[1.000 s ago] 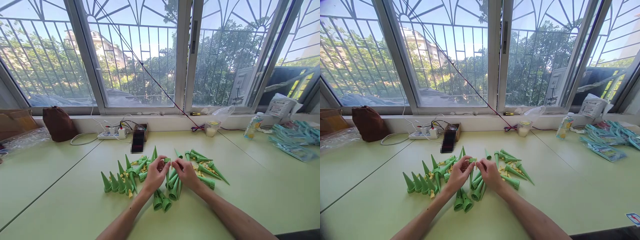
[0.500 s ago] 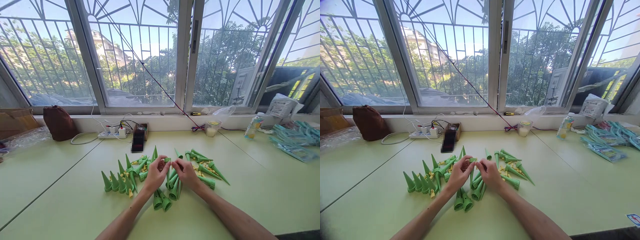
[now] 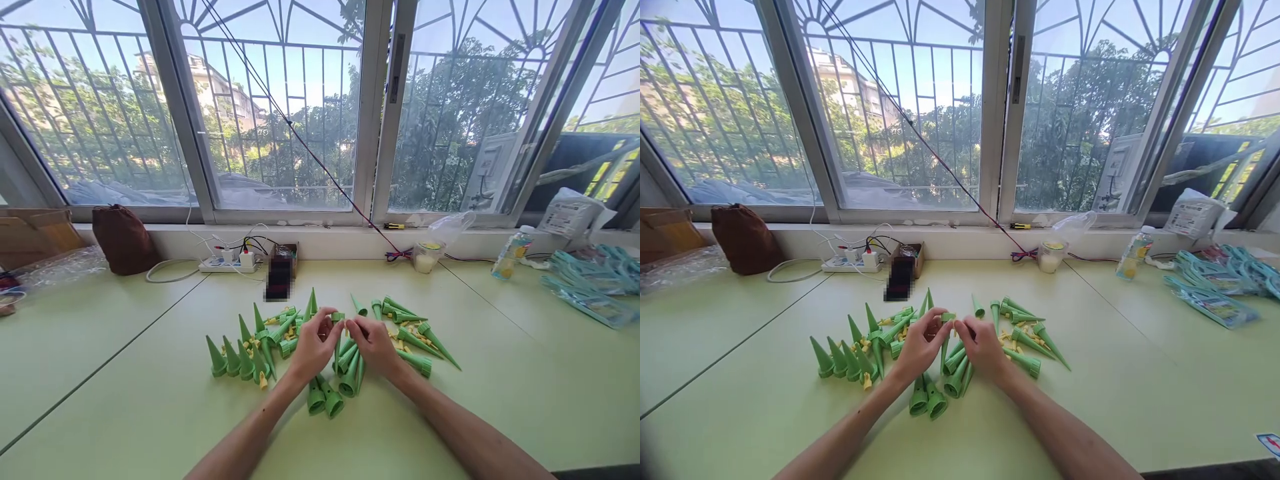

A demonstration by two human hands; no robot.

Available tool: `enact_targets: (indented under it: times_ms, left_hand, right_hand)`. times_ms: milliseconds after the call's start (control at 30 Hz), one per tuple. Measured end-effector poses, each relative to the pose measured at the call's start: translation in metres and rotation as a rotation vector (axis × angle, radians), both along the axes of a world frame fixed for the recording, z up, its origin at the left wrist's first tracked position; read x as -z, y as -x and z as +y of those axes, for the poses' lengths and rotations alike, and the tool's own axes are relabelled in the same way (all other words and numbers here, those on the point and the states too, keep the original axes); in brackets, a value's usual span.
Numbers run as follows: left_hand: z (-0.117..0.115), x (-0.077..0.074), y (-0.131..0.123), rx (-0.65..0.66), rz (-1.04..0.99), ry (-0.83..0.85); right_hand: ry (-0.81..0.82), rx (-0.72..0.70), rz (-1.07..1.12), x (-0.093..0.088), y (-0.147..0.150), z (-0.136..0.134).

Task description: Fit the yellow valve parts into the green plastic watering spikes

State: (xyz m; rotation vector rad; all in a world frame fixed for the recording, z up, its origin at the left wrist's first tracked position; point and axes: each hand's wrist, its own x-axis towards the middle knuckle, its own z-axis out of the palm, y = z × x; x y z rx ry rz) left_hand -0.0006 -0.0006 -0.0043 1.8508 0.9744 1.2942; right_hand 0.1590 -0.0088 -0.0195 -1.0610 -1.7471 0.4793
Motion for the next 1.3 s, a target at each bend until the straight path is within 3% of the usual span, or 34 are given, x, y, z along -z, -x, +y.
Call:
enact_targets:
  times_ms: [267,667,1000,1300]
  left_hand:
    - [-0.003,-0.002,-0.002,-0.020,0.018,-0.019]
    - [-0.006,-0.003,-0.004,-0.145,-0.070,0.011]
    - [-0.004,-0.001,-0.004,-0.184,-0.054,-0.044]
    - [-0.001,0.003,-0.002,-0.132,-0.011,-0.024]
  right_hand:
    - [0.003,-0.007,0.031,0.001,-0.001,-0.003]
    - [0.050,-0.137,0.141,-0.007,0.003,-0.012]
    - [-0.046,-0.063,0.098,0.000,0.004,-0.009]
    - [-0.067,0.046,0.094,-0.001,0.001,-0.006]
